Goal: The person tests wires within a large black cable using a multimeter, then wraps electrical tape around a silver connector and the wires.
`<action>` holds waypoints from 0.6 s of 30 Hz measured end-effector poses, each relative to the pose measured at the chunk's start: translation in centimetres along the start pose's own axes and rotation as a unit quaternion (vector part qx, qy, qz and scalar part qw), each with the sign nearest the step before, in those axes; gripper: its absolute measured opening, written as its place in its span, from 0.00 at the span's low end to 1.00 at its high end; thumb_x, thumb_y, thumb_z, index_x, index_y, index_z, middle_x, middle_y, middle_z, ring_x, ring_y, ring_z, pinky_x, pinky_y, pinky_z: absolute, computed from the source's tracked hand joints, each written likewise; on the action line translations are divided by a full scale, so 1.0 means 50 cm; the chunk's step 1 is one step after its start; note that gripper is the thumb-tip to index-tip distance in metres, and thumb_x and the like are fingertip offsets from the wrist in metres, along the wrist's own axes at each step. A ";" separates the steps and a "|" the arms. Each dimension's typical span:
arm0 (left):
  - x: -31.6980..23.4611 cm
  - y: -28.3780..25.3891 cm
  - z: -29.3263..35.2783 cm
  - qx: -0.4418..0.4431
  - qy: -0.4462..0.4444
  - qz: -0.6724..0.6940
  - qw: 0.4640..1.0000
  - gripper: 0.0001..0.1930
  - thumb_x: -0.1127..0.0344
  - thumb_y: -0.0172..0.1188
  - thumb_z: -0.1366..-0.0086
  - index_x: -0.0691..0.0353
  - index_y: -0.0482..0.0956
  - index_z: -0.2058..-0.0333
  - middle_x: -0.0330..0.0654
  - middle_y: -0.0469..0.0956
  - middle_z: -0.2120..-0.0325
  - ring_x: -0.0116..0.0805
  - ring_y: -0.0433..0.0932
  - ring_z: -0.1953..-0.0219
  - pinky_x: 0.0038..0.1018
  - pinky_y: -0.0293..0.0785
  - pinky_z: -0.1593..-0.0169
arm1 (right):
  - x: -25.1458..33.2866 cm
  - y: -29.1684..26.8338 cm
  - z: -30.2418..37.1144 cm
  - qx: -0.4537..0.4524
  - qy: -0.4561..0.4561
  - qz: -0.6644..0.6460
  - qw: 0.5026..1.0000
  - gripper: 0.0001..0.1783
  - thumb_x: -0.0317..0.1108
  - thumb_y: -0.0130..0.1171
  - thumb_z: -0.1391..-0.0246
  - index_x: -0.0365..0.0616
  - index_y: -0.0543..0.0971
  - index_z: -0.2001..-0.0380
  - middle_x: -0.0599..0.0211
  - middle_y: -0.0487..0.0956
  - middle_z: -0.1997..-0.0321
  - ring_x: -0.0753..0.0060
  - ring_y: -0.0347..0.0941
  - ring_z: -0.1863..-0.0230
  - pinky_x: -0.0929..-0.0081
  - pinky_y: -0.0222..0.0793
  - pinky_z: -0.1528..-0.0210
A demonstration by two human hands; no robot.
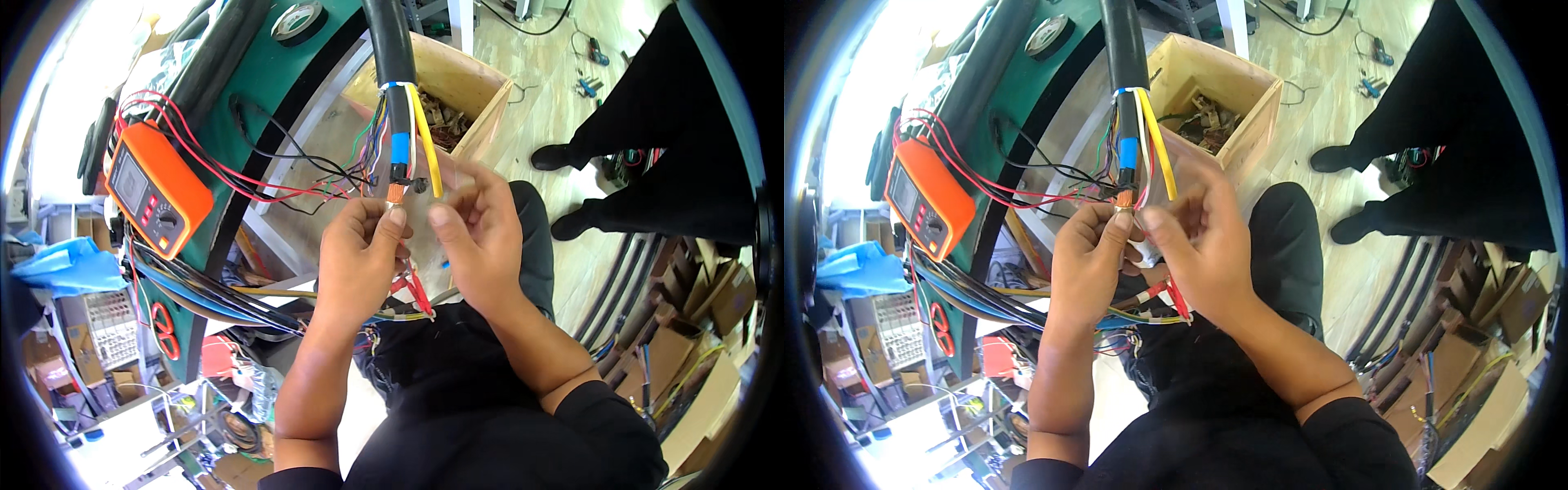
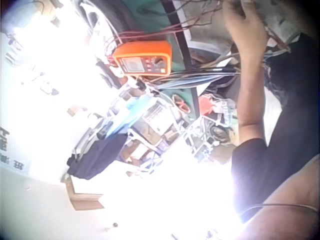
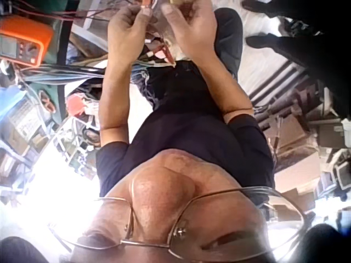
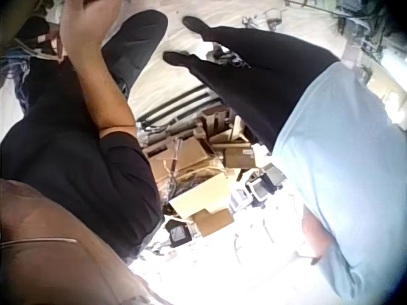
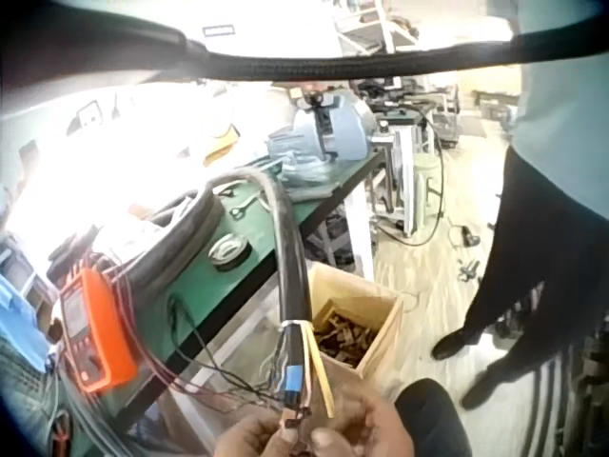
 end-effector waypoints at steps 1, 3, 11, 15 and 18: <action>-0.002 -0.001 -0.002 0.005 0.004 -0.008 1.000 0.12 0.64 0.53 0.31 0.71 0.73 0.63 0.42 0.78 0.72 0.23 0.74 0.76 0.19 0.72 0.74 | 0.007 0.009 -0.020 0.019 0.005 0.032 0.999 0.13 0.30 0.59 0.43 0.37 0.74 0.56 0.69 0.74 0.66 0.85 0.71 0.70 0.84 0.70 0.70; -0.002 -0.002 -0.004 0.012 0.004 -0.015 1.000 0.13 0.64 0.53 0.31 0.72 0.72 0.59 0.42 0.78 0.72 0.21 0.72 0.78 0.16 0.71 0.77 | 0.012 0.033 -0.049 0.057 0.016 0.089 0.994 0.12 0.28 0.59 0.44 0.37 0.74 0.57 0.69 0.75 0.67 0.84 0.72 0.71 0.84 0.70 0.69; 0.004 0.010 -0.007 0.020 -0.008 0.069 0.997 0.19 0.61 0.57 0.34 0.72 0.69 0.53 0.42 0.77 0.73 0.20 0.71 0.80 0.17 0.67 0.80 | 0.024 0.027 -0.049 0.048 0.016 0.094 0.994 0.05 0.24 0.56 0.43 0.35 0.75 0.63 0.71 0.76 0.69 0.88 0.70 0.71 0.84 0.67 0.70; 0.009 0.015 -0.017 0.011 -0.023 0.086 0.996 0.16 0.61 0.56 0.33 0.69 0.70 0.55 0.41 0.76 0.73 0.18 0.69 0.80 0.15 0.65 0.80 | -0.015 0.001 -0.050 0.033 0.055 0.074 0.995 0.05 0.25 0.57 0.44 0.38 0.76 0.63 0.77 0.75 0.72 0.90 0.68 0.71 0.87 0.63 0.69; 0.020 0.016 -0.020 -0.001 -0.028 0.095 0.995 0.13 0.61 0.55 0.33 0.66 0.71 0.58 0.40 0.75 0.74 0.18 0.68 0.81 0.17 0.65 0.80 | -0.016 -0.002 -0.044 0.045 0.074 0.083 0.993 0.07 0.25 0.57 0.44 0.39 0.76 0.61 0.78 0.75 0.72 0.91 0.67 0.71 0.87 0.62 0.68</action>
Point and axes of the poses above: each hand's wrist, its own z-axis away from the middle knuckle, its own y-axis out of the palm, x = y × z, the point moved 10 cm from there along -z, towards the middle knuckle
